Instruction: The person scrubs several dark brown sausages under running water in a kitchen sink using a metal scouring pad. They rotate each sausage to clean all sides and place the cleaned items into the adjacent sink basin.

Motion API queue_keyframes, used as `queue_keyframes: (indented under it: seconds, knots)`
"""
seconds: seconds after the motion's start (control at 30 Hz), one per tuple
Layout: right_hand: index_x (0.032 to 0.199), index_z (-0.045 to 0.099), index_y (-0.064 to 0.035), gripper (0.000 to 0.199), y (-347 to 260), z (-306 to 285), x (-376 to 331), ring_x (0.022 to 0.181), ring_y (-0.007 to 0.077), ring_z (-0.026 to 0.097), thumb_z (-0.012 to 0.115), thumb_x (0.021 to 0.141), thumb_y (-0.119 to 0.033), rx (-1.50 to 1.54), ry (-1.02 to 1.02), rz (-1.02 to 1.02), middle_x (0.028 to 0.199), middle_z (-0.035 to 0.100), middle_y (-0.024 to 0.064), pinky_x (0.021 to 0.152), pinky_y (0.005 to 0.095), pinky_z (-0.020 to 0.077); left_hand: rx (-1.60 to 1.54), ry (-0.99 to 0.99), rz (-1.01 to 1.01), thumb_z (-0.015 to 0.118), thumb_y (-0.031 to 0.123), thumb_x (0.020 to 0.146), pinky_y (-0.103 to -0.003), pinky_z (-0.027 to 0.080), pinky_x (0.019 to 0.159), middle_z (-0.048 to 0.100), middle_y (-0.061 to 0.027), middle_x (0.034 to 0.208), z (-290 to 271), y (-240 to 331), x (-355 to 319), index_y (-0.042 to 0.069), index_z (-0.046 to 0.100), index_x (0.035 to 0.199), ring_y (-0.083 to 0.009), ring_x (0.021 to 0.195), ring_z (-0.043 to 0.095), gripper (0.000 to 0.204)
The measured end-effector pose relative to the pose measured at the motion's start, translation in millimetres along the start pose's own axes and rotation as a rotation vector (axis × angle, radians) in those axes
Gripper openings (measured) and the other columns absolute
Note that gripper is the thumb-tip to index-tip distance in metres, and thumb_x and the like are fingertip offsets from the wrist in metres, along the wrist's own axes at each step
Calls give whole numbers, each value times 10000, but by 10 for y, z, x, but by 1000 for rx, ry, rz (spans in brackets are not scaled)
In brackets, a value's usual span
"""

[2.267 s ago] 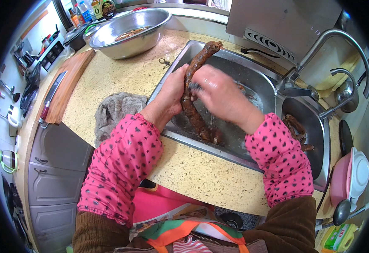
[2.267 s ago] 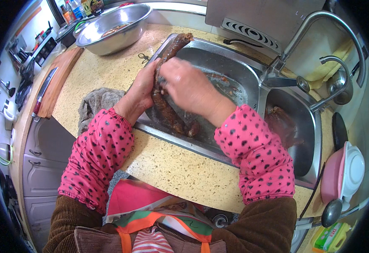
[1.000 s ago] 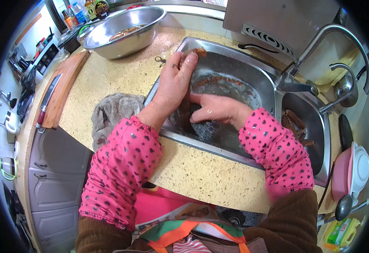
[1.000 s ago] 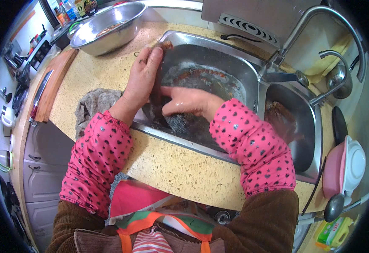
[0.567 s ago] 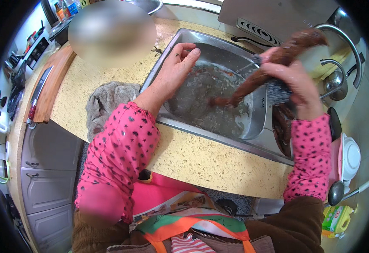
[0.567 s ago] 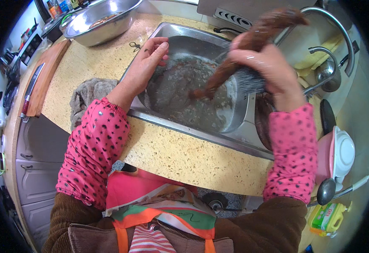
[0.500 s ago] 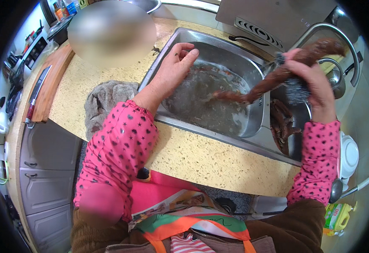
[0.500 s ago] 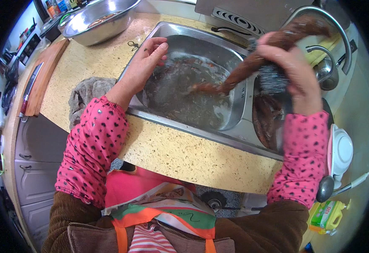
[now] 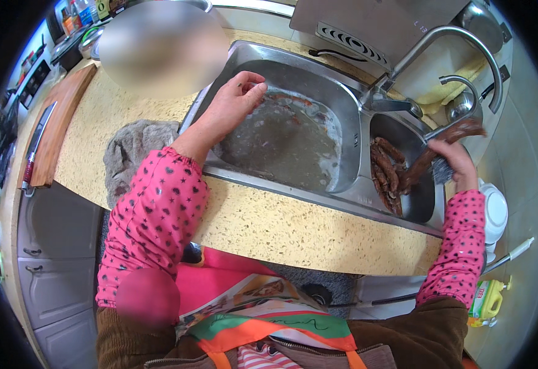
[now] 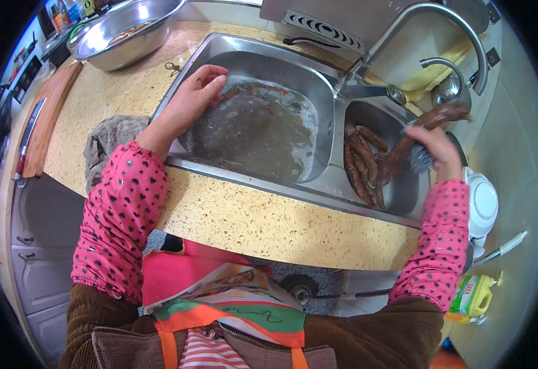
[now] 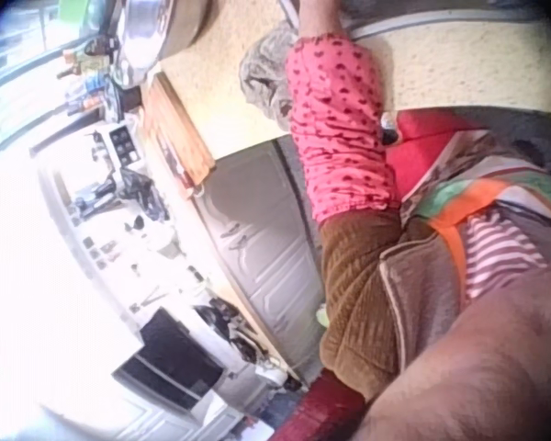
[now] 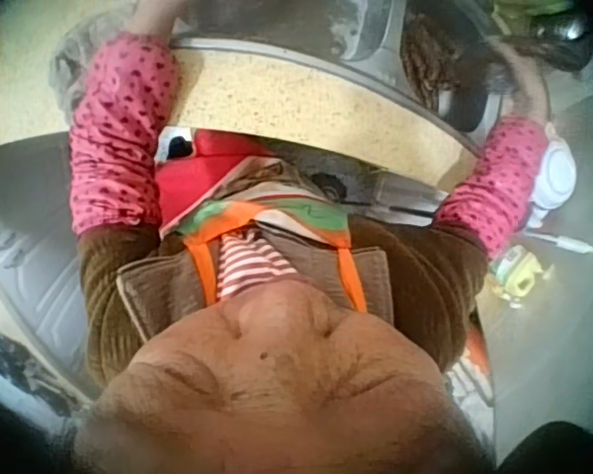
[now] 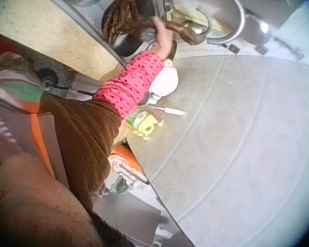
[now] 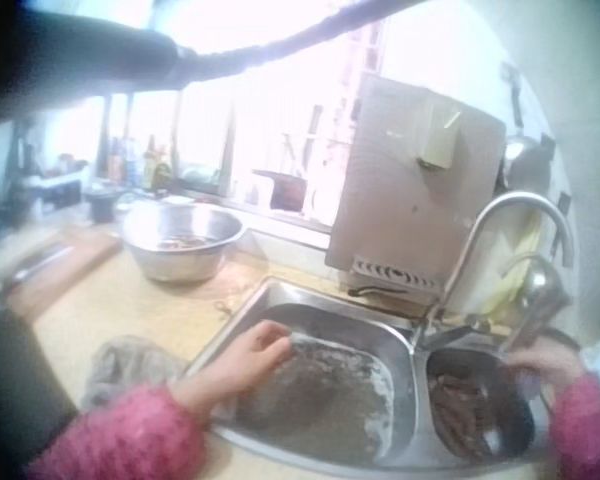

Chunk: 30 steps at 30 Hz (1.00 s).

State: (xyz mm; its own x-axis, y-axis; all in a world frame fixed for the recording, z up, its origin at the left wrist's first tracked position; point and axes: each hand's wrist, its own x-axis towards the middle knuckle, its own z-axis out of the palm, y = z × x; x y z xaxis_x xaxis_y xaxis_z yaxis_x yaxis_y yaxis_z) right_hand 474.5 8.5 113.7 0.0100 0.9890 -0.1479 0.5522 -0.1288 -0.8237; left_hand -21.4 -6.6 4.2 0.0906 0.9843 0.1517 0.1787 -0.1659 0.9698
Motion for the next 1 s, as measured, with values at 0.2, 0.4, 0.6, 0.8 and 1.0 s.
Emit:
queue_keyframes:
  seconds: [0.2,0.4,0.6,0.8,1.0]
  knots:
    - [902,652,-41,209,505,291,277,755,107,553,702,870,-241,-315,90,83,799,606,-12,711,251,440,20,40,43,586,275,952,-281,478,742,614,-55,929,84,-48,51,4,564,1175,-125,811,557,352]
    - [917,594,-13,126,-147,1378,-267,802,140,559,652,842,-96,-464,-59,-489,844,599,45,765,284,459,183,46,101,622,282,911,-347,490,853,635,-158,999,-27,-393,163,3,585,1151,-268,935,620,370]
    - [913,600,-34,138,-220,1826,-789,797,346,577,664,830,-124,-398,-59,-586,860,563,156,698,392,456,833,-645,37,630,343,905,-422,445,971,528,-235,1235,106,-610,250,42,571,1219,-362,1136,550,439]
    - [923,604,-49,133,-205,1782,-819,767,350,588,666,829,-120,-341,-51,-603,874,569,153,673,411,466,1143,-875,-125,672,537,803,-439,394,1046,481,-299,1308,319,-718,412,5,358,1415,-435,1242,475,870]
    - [915,602,-69,139,-173,1776,-870,791,357,605,679,824,-141,-331,-79,-598,897,569,133,684,435,486,1222,-957,-385,728,446,734,-460,385,1059,265,-431,1391,809,-1011,519,2,279,1453,-528,1263,405,957]
